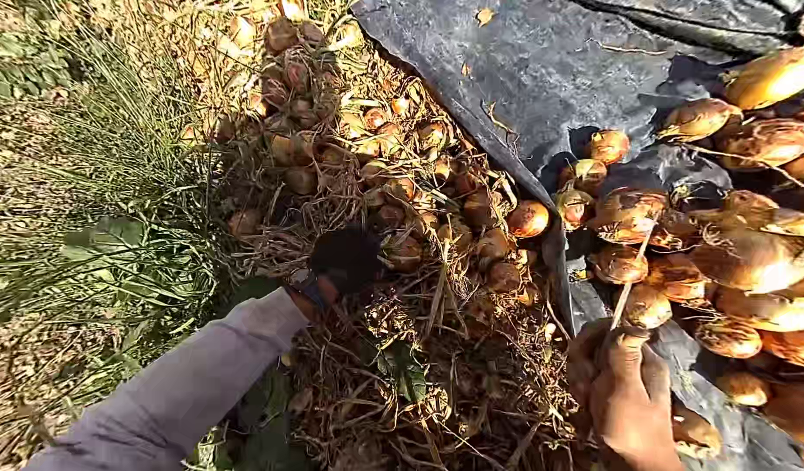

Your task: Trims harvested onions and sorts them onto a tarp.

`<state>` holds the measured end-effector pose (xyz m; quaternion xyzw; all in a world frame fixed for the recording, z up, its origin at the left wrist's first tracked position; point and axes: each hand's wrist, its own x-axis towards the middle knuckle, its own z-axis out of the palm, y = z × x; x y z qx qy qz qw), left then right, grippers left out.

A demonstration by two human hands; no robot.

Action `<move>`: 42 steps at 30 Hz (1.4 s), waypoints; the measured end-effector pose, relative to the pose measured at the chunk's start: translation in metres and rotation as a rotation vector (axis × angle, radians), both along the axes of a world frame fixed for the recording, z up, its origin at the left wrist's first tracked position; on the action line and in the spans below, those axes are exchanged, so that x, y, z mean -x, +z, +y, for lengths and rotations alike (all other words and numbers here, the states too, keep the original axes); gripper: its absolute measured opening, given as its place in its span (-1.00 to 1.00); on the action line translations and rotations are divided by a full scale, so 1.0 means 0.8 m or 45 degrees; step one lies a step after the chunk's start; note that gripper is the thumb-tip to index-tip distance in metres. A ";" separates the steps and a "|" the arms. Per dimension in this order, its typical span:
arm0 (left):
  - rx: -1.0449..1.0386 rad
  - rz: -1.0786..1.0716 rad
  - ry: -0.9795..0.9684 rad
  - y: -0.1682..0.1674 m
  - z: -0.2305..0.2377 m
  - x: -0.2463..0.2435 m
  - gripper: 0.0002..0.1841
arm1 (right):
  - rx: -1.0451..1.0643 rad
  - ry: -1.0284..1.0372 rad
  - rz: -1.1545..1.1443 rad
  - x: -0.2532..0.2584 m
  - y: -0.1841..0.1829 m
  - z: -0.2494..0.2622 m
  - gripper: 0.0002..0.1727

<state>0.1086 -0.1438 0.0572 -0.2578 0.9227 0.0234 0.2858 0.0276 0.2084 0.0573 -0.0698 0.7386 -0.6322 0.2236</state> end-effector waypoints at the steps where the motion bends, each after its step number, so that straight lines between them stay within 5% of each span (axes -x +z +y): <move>1: -0.023 -0.031 0.005 -0.002 -0.004 -0.008 -0.59 | -0.059 0.076 -0.044 -0.011 -0.008 -0.004 -0.33; 6: -0.313 -0.144 0.125 0.006 -0.025 -0.040 -0.50 | -0.107 0.292 -0.145 -0.037 -0.032 -0.016 -0.34; 11: -0.962 0.314 0.559 0.067 -0.001 -0.101 -0.53 | -0.111 0.324 -0.320 -0.059 -0.014 -0.043 -0.38; 16: -1.695 0.576 0.782 0.111 0.072 -0.142 -0.88 | 0.035 0.563 -0.212 -0.102 0.018 -0.069 0.01; 20: -1.997 0.499 0.830 0.123 0.083 -0.157 -0.85 | 0.302 0.577 -0.127 -0.115 0.034 -0.064 -0.17; 22: -1.950 0.457 0.733 0.128 0.081 -0.160 -0.83 | 0.393 0.651 -0.136 -0.120 0.038 -0.063 -0.31; 26: -0.982 0.446 0.310 0.166 0.078 -0.145 -0.65 | 0.257 0.696 -0.153 -0.129 0.034 -0.058 -0.37; 28: -0.646 0.739 0.076 0.156 0.074 -0.144 -0.62 | 0.149 0.615 -0.133 -0.129 0.029 -0.054 -0.36; 31: -0.727 1.029 -0.098 0.150 0.075 -0.151 -0.70 | 0.055 0.625 -0.358 -0.127 0.020 -0.053 -0.34; 33: -0.945 0.855 -0.159 0.142 0.093 -0.158 -0.73 | 0.011 0.746 -0.464 -0.130 0.011 -0.051 -0.10; 35: -0.987 0.624 -0.315 0.121 0.118 -0.157 -0.71 | 0.112 0.577 -0.430 -0.146 0.011 -0.056 0.00; 38: -0.927 0.278 -0.419 0.091 0.137 -0.145 -0.75 | 0.192 0.453 -0.170 -0.158 0.002 -0.060 -0.25; 42: -0.568 0.297 -0.332 0.069 0.099 -0.093 -0.69 | -0.283 0.433 0.070 -0.109 0.000 -0.044 -0.26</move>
